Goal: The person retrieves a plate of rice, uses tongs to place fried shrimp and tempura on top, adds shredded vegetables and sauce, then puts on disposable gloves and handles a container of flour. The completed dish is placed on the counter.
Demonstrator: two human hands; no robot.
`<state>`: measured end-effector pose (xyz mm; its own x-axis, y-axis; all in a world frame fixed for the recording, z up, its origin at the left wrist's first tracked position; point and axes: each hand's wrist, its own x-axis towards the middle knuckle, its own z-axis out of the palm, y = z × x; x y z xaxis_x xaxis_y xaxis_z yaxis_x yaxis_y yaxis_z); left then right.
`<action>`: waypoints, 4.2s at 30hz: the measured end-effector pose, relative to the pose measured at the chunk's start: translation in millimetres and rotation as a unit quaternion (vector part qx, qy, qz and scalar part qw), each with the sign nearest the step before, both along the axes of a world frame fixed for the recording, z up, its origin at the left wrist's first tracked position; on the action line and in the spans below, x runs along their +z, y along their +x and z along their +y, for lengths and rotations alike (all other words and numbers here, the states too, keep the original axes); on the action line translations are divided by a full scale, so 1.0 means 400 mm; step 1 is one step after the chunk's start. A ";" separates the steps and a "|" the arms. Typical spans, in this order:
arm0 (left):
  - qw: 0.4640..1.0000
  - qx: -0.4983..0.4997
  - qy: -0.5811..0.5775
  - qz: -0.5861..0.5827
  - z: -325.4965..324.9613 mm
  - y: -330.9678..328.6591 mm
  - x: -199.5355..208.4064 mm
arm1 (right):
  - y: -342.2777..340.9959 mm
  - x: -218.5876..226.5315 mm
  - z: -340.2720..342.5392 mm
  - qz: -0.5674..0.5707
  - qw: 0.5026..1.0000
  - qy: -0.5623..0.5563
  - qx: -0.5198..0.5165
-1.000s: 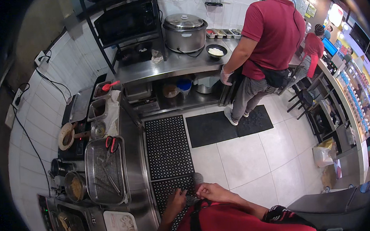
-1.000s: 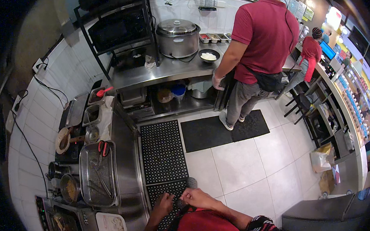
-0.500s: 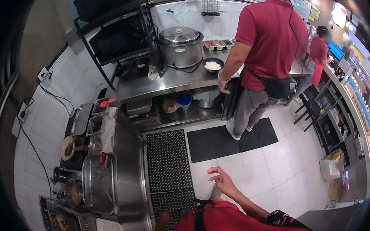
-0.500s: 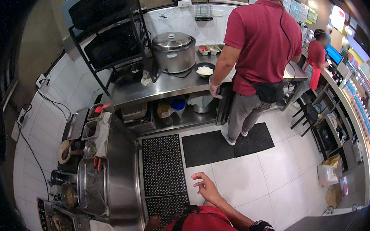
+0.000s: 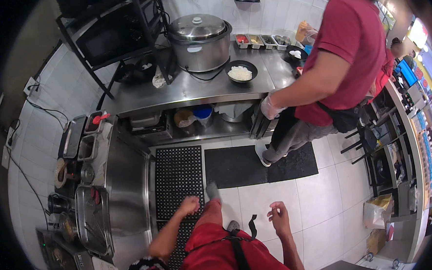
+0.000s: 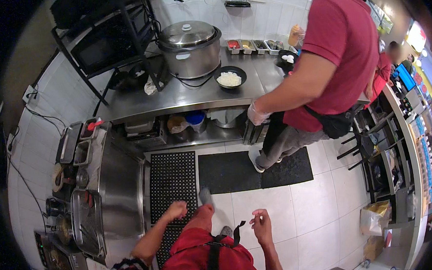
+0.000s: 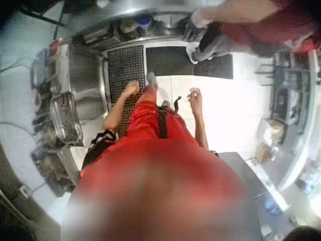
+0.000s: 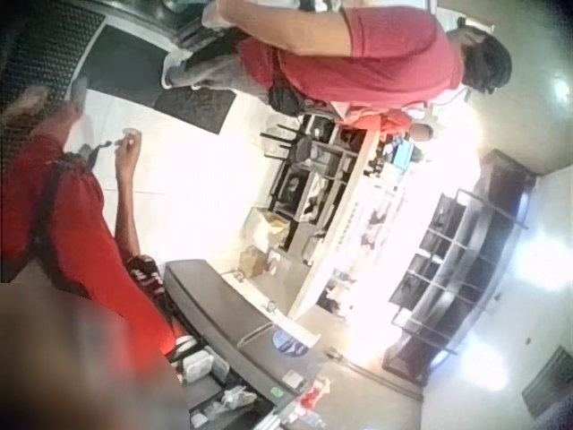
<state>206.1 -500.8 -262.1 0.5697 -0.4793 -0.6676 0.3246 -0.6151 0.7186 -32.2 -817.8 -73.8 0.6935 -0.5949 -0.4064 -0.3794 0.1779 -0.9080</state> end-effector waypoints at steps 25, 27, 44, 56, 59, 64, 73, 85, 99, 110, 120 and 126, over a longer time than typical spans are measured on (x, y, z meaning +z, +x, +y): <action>0.943 0.135 -0.301 -0.037 -0.924 0.927 0.518 | 0.514 0.034 -0.248 0.017 0.989 0.124 -0.081; 0.945 0.099 -0.311 -0.036 -0.815 0.823 0.577 | 0.587 0.049 -0.299 -0.084 0.980 0.171 -0.053; 0.859 0.433 -0.250 -0.113 0.010 -0.094 0.760 | 0.808 0.144 0.130 0.008 0.793 0.485 0.369; 0.621 0.421 0.576 -0.324 1.122 -0.098 0.410 | 0.723 0.193 0.664 -0.104 0.838 0.420 0.332; 0.700 0.401 0.555 -0.203 1.157 -0.110 0.358 | 0.709 0.188 0.779 -0.100 0.869 0.386 0.292; 0.732 0.403 0.503 -0.219 1.154 -0.135 0.433 | 0.707 0.197 0.939 -0.079 0.869 0.392 0.292; 0.641 0.437 0.425 -0.466 1.120 -0.345 0.901 | 0.854 0.194 1.204 -0.005 0.827 0.360 0.431; 0.467 0.302 0.732 -0.393 1.525 -0.663 1.276 | 0.935 0.277 1.472 -0.004 0.700 0.462 0.544; 0.586 0.037 0.731 -0.348 2.029 -0.611 1.053 | 0.609 0.259 1.512 -0.057 0.826 0.391 0.403; 0.573 -0.044 0.716 -0.396 2.017 -0.679 1.183 | 0.419 0.251 1.568 -0.055 0.816 0.399 0.414; 0.655 0.190 0.633 -0.366 2.033 -0.550 1.132 | 0.416 0.275 1.555 -0.063 0.793 0.422 0.435; 0.673 0.273 0.594 -0.346 2.038 -0.503 1.009 | 0.405 0.284 1.552 -0.054 0.808 0.425 0.405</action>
